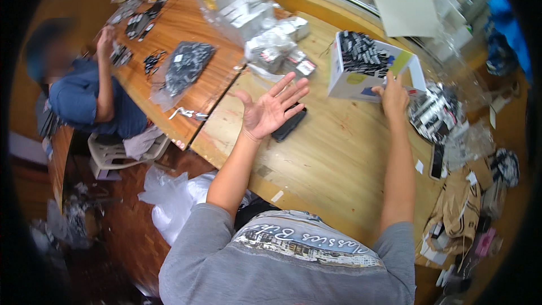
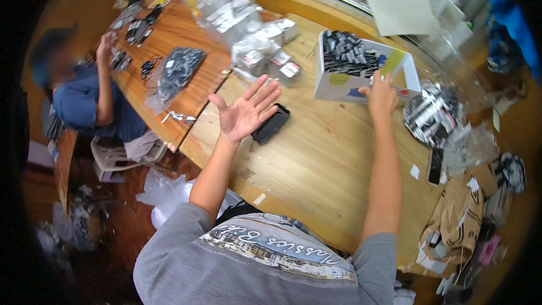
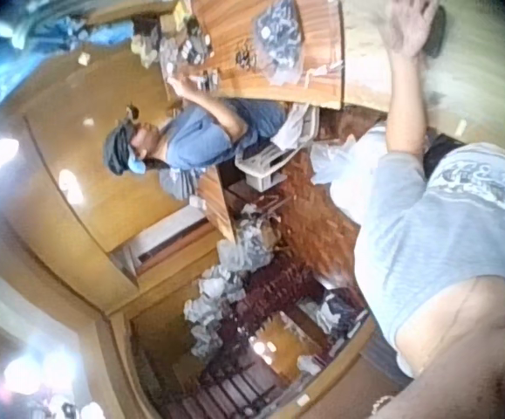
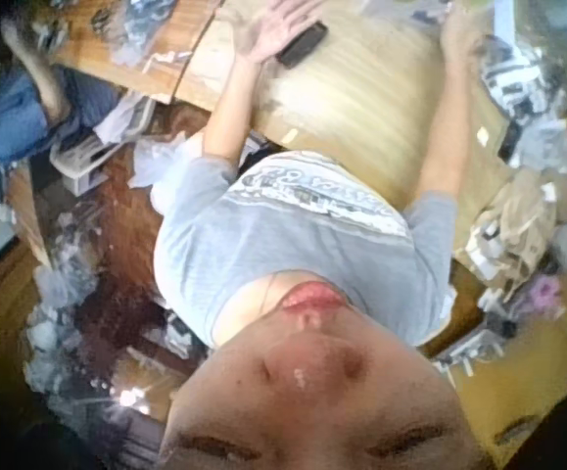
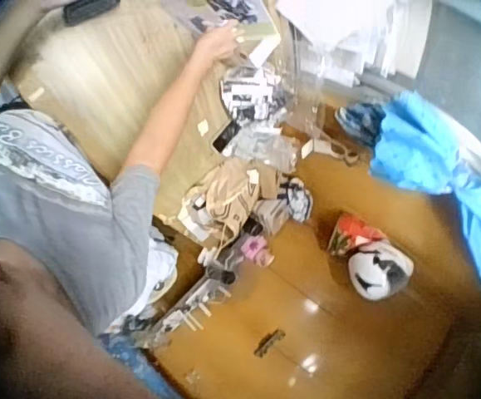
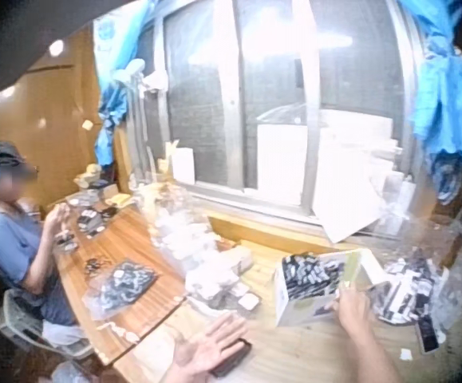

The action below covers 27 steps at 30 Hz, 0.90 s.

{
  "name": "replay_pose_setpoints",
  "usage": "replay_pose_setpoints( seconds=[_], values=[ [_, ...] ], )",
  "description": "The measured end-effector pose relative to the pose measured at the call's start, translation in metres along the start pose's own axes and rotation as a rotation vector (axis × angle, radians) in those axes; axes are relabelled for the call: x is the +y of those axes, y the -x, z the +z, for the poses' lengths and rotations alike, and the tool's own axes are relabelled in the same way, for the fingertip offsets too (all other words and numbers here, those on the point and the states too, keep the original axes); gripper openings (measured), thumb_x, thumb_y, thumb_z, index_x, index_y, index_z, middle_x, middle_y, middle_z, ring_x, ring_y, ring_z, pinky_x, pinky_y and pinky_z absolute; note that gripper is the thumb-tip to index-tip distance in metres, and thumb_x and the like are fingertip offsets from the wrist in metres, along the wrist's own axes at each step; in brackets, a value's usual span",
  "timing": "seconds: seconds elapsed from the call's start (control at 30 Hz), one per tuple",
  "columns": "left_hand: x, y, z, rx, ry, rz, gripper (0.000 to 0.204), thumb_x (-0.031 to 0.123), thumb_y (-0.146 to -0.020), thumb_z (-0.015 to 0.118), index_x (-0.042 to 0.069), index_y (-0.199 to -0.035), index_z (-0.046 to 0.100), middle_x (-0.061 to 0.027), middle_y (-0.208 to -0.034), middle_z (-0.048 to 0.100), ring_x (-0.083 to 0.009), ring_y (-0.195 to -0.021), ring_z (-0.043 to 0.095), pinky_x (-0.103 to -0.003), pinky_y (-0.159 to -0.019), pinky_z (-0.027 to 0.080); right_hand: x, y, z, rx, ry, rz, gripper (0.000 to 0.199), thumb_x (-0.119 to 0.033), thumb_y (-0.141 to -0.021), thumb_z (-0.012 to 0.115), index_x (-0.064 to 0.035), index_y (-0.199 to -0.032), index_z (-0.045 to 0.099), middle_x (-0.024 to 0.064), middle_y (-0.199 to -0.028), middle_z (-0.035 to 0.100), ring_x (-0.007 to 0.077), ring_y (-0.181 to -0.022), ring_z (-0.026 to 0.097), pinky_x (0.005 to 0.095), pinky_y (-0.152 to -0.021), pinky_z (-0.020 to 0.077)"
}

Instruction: The person attaches security tags to a stack of white t-shirts using a handheld tagging tool. They then pick up a bundle of black zip ties from a box and place them on a nearby chair.

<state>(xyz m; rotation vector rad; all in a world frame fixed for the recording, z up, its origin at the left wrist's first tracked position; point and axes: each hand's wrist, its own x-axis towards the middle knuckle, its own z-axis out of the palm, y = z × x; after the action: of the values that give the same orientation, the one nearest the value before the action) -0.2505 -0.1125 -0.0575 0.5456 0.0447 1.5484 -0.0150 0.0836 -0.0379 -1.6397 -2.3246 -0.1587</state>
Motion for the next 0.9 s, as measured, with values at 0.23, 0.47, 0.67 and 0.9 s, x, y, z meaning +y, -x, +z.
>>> replay_pose_setpoints(
  seconds=[0.23,0.47,0.67,0.9],
  values=[
    [0.029,0.031,-0.008,-0.151,0.066,0.139,0.117,0.064,-0.048,0.060,0.003,-0.129,0.002,-0.0171,-0.134,0.009,-0.0282,-0.124,0.010,-0.041,-0.101,0.011,-0.052,-0.059,0.030,0.137,0.008,0.008,0.053,-0.037,-0.061,0.066,-0.0134,-0.101,0.041,0.0150,-0.095,0.046,0.0376,-0.073,0.055,0.0431,-0.058,0.0449],
    [0.037,0.048,0.005,0.227,-0.396,0.258,0.088,0.056,-0.062,0.055,0.003,-0.125,0.024,-0.0183,-0.118,0.039,-0.0269,-0.107,0.040,-0.035,-0.091,0.032,-0.093,-0.059,0.003,0.346,0.111,-0.174,0.050,-0.024,-0.062,0.065,-0.0179,-0.106,0.043,0.0127,-0.107,0.042,0.0278,-0.072,0.055,0.0337,-0.056,0.0473],
    [0.032,0.085,-0.006,1.026,-1.039,0.445,0.024,0.019,-0.081,0.051,-0.001,-0.095,0.053,-0.0073,-0.081,0.058,-0.0115,-0.072,0.054,-0.022,-0.069,0.042,-0.123,0.056,0.017,-0.090,-0.457,-0.910,0.034,-0.002,-0.066,0.054,-0.0143,-0.098,0.055,0.0089,-0.114,0.045,0.0296,-0.107,0.039,0.0407,-0.087,0.0342],
    [-0.005,0.105,-0.021,0.961,-1.232,0.280,0.016,0.012,-0.081,0.050,-0.001,-0.090,0.054,-0.0057,-0.076,0.055,-0.0102,-0.068,0.051,-0.021,-0.064,0.041,-0.085,0.145,0.040,-0.146,-0.513,-0.662,0.018,-0.015,-0.065,0.059,-0.0136,-0.083,0.059,0.0026,-0.092,0.050,0.0264,-0.102,0.039,0.0410,-0.080,0.0318]
  ],
)
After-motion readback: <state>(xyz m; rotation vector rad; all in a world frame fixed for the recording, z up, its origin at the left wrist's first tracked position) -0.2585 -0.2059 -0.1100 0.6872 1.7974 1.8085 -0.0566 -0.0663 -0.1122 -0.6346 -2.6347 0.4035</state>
